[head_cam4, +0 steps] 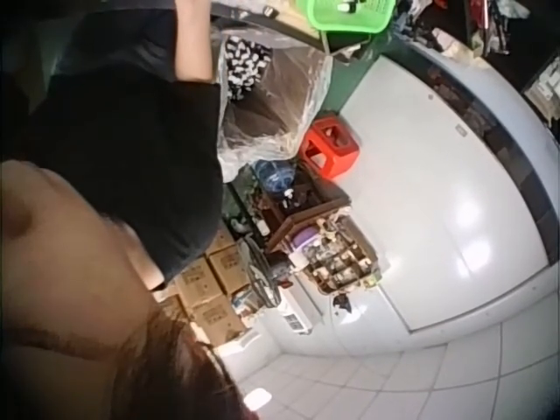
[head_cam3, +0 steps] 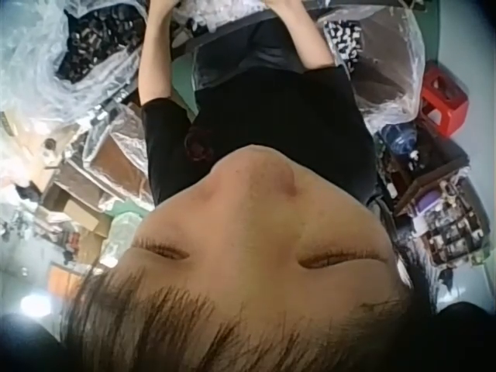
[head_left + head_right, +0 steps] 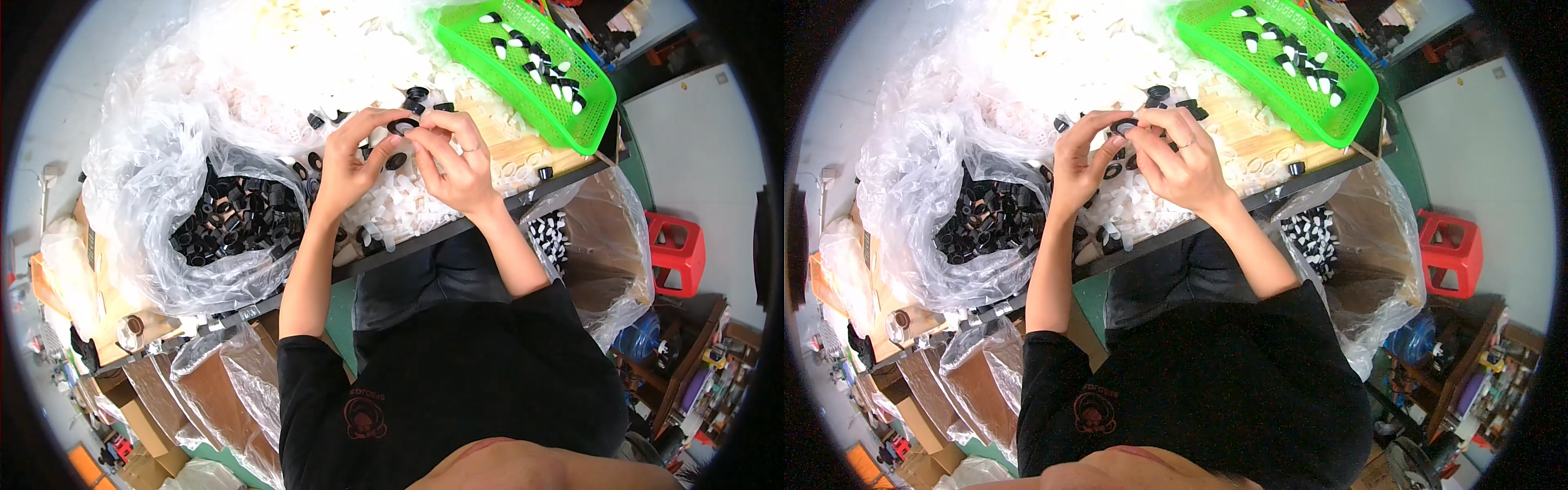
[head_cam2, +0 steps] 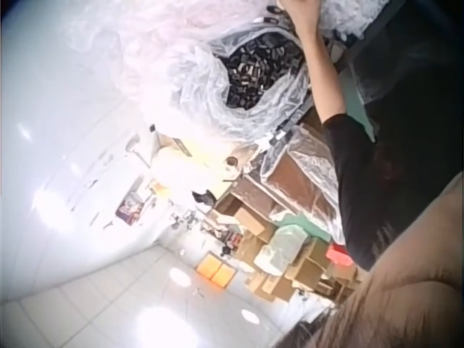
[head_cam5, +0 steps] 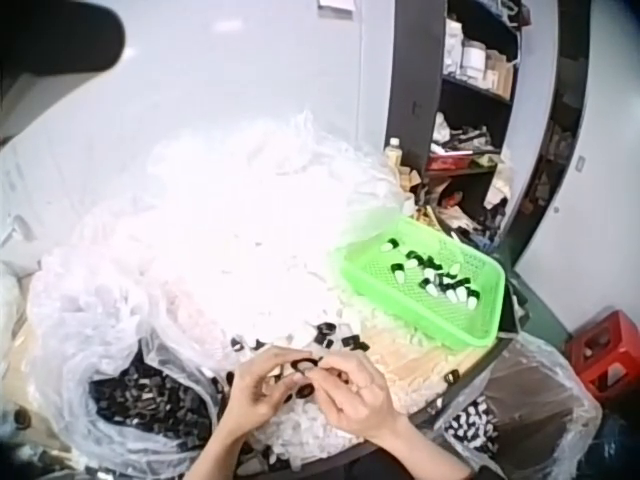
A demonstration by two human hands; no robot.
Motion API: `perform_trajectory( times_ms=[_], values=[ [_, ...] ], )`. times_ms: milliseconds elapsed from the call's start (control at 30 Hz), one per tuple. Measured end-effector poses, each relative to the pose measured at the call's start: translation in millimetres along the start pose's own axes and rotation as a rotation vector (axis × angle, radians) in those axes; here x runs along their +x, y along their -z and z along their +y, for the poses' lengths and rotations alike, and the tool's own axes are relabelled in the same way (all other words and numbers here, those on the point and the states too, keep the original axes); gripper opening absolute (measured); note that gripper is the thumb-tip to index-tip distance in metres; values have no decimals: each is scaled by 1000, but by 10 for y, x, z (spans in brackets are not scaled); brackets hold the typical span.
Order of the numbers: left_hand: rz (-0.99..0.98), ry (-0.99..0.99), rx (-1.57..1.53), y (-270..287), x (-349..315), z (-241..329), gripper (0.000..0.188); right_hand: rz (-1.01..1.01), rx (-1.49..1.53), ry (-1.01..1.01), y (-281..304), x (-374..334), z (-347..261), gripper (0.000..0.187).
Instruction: Manually assembling small black plastic housings with white inserts at a workbench.
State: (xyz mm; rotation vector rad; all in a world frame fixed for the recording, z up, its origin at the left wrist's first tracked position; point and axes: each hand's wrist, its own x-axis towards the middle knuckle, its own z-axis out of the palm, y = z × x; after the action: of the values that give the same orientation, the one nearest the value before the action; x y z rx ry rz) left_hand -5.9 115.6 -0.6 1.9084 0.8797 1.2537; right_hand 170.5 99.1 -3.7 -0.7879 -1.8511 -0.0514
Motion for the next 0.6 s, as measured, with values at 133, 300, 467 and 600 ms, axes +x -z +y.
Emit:
perform_trajectory(
  times_ms=[133,300,467,600],
  values=[
    [7,-3,16,-7,5,18,29,-9,0,-9,-4,12,1,21],
    [32,-66,82,-17,11,42,28,-40,62,-99,10,22,8,17],
    [59,-31,132,-45,-9,58,29,-100,247,-245,65,-6,17,18],
    [148,-25,212,-6,-26,-41,30,-154,245,-550,312,-227,216,19]
  ],
)
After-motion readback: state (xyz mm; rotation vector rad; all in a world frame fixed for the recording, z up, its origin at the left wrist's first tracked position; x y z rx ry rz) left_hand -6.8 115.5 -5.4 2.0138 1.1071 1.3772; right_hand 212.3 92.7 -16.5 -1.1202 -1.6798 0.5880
